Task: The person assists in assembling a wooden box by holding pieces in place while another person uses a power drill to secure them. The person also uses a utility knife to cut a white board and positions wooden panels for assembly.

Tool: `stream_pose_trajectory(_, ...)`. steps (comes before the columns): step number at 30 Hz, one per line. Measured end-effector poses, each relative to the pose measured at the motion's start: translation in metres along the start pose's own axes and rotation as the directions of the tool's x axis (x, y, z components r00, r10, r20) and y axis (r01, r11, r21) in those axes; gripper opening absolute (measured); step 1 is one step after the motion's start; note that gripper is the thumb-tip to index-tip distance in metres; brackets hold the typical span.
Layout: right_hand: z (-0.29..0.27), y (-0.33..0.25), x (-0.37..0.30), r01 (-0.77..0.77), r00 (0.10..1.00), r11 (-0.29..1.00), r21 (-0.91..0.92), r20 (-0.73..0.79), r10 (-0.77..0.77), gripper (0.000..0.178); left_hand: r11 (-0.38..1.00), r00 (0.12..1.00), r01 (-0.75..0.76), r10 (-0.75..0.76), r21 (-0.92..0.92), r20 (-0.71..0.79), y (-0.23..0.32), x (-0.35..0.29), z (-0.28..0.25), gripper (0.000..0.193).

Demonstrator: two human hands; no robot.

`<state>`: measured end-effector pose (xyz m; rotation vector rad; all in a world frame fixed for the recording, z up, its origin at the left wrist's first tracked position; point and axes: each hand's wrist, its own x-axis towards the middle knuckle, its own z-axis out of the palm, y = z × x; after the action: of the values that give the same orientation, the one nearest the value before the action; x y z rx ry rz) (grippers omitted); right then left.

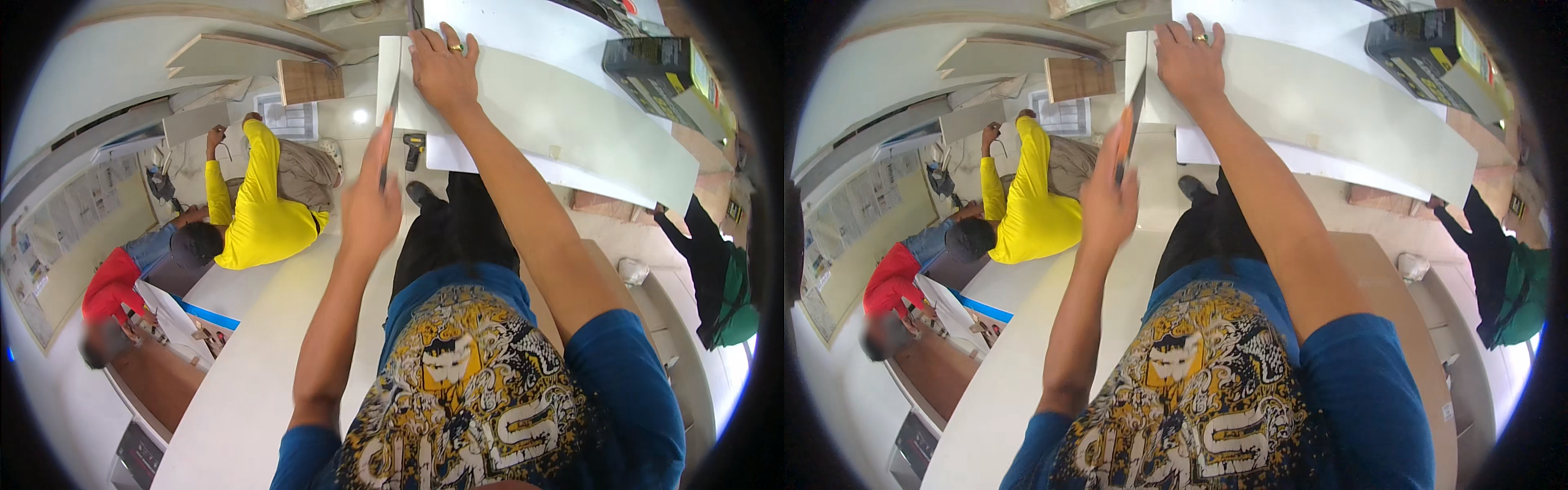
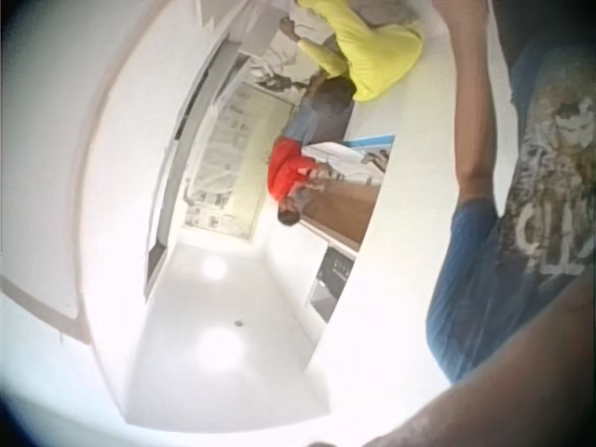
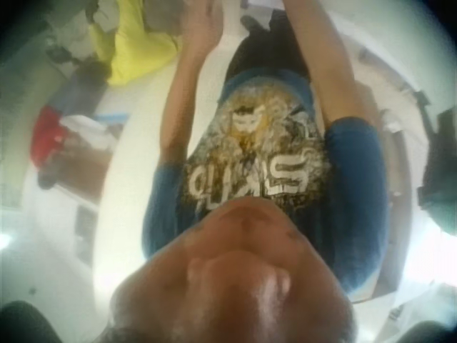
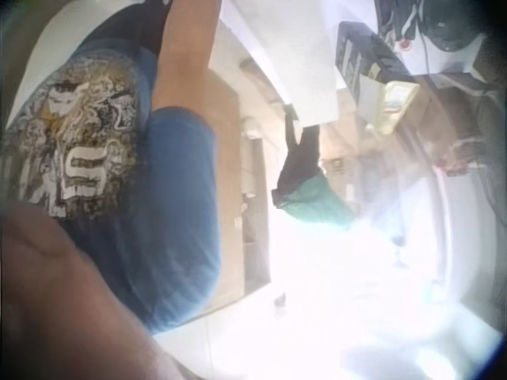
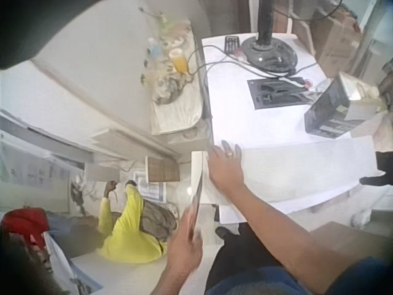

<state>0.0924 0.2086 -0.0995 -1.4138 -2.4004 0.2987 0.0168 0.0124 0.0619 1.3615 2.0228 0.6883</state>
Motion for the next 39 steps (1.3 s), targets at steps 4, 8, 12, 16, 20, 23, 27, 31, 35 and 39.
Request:
stream_pose_trajectory(4,0.003,0.004,-0.01,-0.038,0.999,0.999,-0.017,-0.01,0.038,0.037,0.948,0.921,0.318,-0.316,0.029,0.228,0.045,-0.096,-0.069,0.066)
stream_pose_trajectory(8,-0.003,-0.001,-0.007,-0.027,1.0,0.999,-0.02,0.008,0.027,0.036,0.956,0.948,0.288,-0.276,-0.062,0.159,0.007,-0.103,-0.046,0.064)
stream_pose_trajectory(12,-0.012,-0.008,-0.013,0.006,1.0,1.0,-0.027,0.018,-0.006,0.035,0.991,0.995,0.052,-0.062,-0.125,-0.076,-0.05,0.034,0.054,0.064)
stream_pose_trajectory(16,-0.001,-0.002,0.001,0.012,1.0,0.999,-0.052,-0.018,-0.012,0.035,0.98,0.993,0.111,-0.117,-0.166,-0.028,-0.039,0.032,0.049,0.066)
stream_pose_trajectory(20,0.002,0.002,0.0,0.006,0.999,0.997,-0.075,-0.032,-0.009,0.035,0.999,0.999,0.019,-0.02,0.039,0.025,-0.008,-0.049,-0.007,0.063)
stream_pose_trajectory(23,0.002,-0.002,-0.016,-0.005,1.0,0.998,-0.061,-0.015,0.004,0.035,0.921,0.902,0.389,-0.377,-0.014,0.211,0.025,-0.117,-0.053,0.061)
stream_pose_trajectory(27,0.008,0.002,-0.01,-0.011,0.999,1.0,-0.009,-0.034,0.01,0.036,0.977,0.968,0.213,-0.21,-0.005,0.134,-0.018,-0.118,-0.023,0.059)
stream_pose_trajectory(31,-0.001,0.002,-0.004,0.003,1.0,1.0,-0.027,-0.013,-0.004,0.036,0.991,0.989,-0.084,0.071,-0.1,-0.126,-0.069,0.015,0.061,0.062)
stream_pose_trajectory(35,0.008,0.012,-0.009,0.003,1.0,0.999,-0.053,-0.031,-0.005,0.037,0.997,0.994,-0.037,0.03,-0.062,-0.103,-0.053,0.013,0.061,0.067)
stream_pose_trajectory(39,0.001,0.01,-0.011,0.031,0.996,0.998,0.06,-0.083,-0.026,0.033,0.997,0.995,0.071,-0.074,0.042,0.062,0.005,-0.052,-0.007,0.067)
